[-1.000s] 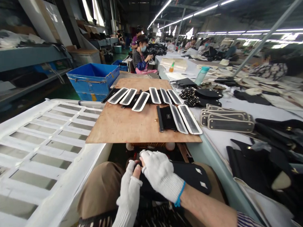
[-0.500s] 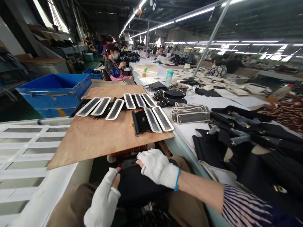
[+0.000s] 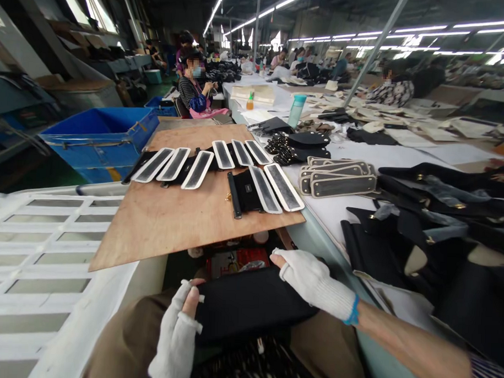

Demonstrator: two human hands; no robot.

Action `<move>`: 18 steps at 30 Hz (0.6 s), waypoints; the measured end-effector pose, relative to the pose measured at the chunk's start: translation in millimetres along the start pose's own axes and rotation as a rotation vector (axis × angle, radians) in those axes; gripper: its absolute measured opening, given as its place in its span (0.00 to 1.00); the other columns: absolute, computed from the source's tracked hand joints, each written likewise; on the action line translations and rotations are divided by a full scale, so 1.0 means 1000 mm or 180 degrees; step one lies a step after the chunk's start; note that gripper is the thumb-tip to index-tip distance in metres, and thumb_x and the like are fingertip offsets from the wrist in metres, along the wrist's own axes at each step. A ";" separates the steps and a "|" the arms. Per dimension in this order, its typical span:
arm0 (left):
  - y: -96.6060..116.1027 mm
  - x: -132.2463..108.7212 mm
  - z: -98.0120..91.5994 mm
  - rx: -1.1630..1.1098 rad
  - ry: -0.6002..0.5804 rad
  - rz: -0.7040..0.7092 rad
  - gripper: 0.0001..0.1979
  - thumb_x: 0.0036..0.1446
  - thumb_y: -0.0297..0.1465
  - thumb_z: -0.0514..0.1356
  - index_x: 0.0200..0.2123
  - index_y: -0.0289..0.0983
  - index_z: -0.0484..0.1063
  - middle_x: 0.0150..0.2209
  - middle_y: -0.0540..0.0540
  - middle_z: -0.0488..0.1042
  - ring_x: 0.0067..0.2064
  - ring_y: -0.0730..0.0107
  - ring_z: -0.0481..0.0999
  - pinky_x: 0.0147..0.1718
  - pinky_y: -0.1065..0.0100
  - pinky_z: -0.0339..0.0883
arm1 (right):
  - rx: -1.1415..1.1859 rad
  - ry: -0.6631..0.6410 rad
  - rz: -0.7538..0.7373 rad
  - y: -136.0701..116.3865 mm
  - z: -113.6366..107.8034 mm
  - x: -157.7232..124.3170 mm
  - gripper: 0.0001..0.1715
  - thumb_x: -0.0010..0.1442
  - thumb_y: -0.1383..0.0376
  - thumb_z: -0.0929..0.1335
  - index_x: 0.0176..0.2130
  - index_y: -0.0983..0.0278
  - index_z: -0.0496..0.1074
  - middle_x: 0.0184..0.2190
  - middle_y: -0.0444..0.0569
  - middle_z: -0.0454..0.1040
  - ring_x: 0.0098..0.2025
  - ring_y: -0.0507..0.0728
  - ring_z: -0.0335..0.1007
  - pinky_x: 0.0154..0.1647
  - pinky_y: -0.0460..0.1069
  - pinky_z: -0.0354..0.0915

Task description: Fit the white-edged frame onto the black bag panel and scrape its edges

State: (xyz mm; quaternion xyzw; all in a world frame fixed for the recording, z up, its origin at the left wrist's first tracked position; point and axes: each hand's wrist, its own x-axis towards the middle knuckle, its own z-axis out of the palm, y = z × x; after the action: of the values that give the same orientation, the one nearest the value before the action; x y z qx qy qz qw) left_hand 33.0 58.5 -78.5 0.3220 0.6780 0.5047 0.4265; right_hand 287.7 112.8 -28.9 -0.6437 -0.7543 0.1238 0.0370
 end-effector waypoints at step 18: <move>-0.018 0.017 0.003 0.0252 0.0113 -0.0010 0.28 0.44 0.61 0.61 0.25 0.40 0.79 0.33 0.40 0.81 0.45 0.46 0.78 0.55 0.53 0.69 | 0.0370 0.0541 0.0136 0.016 0.031 0.006 0.21 0.66 0.55 0.60 0.36 0.57 0.80 0.37 0.50 0.82 0.40 0.64 0.79 0.44 0.58 0.73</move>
State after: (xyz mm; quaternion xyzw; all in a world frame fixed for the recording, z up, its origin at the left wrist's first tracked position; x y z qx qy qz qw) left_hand 27.8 69.5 -100.8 0.3286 0.7054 0.4824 0.4021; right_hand 295.5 116.6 -63.4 -0.6646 -0.7261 0.1131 0.1355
